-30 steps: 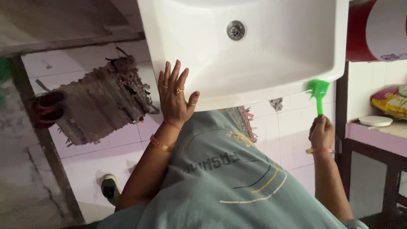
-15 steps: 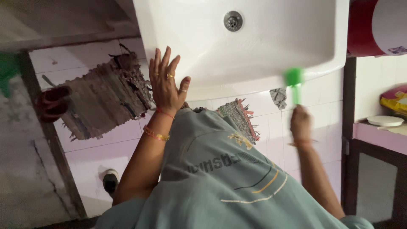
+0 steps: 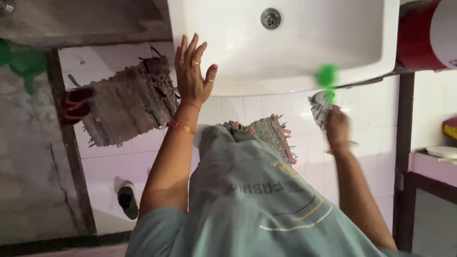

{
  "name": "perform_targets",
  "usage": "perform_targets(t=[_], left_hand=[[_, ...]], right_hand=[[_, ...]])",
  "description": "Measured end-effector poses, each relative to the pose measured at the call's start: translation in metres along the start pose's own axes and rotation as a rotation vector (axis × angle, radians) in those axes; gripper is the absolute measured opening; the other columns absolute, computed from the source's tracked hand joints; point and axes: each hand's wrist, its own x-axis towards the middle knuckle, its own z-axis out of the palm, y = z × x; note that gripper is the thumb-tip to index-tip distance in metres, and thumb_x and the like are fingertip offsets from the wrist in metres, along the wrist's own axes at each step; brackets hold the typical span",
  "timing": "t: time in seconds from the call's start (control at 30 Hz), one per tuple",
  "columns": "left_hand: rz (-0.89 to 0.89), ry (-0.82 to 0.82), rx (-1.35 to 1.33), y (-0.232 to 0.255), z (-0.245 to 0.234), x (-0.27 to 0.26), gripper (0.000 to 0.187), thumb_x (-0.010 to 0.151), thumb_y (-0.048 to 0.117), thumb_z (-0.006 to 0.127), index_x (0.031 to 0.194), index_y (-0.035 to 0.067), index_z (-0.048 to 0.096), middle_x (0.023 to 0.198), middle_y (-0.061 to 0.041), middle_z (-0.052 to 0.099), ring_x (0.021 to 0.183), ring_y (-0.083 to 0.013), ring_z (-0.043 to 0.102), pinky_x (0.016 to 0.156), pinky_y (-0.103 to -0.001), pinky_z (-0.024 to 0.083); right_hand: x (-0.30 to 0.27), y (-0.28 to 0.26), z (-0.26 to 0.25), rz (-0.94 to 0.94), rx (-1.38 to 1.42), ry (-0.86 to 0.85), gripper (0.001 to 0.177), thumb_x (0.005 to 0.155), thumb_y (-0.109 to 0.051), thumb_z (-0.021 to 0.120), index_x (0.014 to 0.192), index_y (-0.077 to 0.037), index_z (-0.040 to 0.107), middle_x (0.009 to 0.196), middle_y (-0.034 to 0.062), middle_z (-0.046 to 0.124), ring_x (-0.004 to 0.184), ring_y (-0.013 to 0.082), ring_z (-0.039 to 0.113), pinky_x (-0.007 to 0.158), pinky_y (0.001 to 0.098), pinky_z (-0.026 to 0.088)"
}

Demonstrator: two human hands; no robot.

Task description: The person scrubs a white bathroom sink using a green brush. They systematically clean the basin, faucet, and surrounding surfaces while standing barefoot on a tiled floor.

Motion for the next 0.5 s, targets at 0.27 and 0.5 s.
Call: perform_targets(t=[0.27, 0.5], left_hand=[[0.015, 0.047, -0.152, -0.015, 0.009, 0.001, 0.074, 0.109, 0.064, 0.01, 0.148, 0.017, 0.052, 0.165, -0.004, 0.044, 0.159, -0.0322, 0.029, 0.134, -0.052, 0.023], [0.045, 0.031, -0.215, -0.009, -0.003, 0.0, 0.072, 0.11, 0.062, 0.014, 0.144, 0.014, 0.055, 0.161, -0.007, 0.047, 0.157, -0.0325, 0.033, 0.132, -0.051, 0.026]], right_hand=[[-0.018, -0.216, 0.143, 0.39, 0.126, -0.679, 0.059, 0.102, -0.054, 0.034, 0.123, -0.005, 0.061, 0.076, 0.0165, 0.062, 0.061, 0.0287, 0.057, 0.063, 0.0515, 0.054], [-0.033, -0.002, 0.048, 0.281, -0.013, 0.018, 0.042, 0.117, -0.023, 0.035, 0.096, 0.007, 0.056, 0.08, 0.023, 0.052, 0.067, 0.0342, 0.047, 0.064, 0.0514, 0.039]])
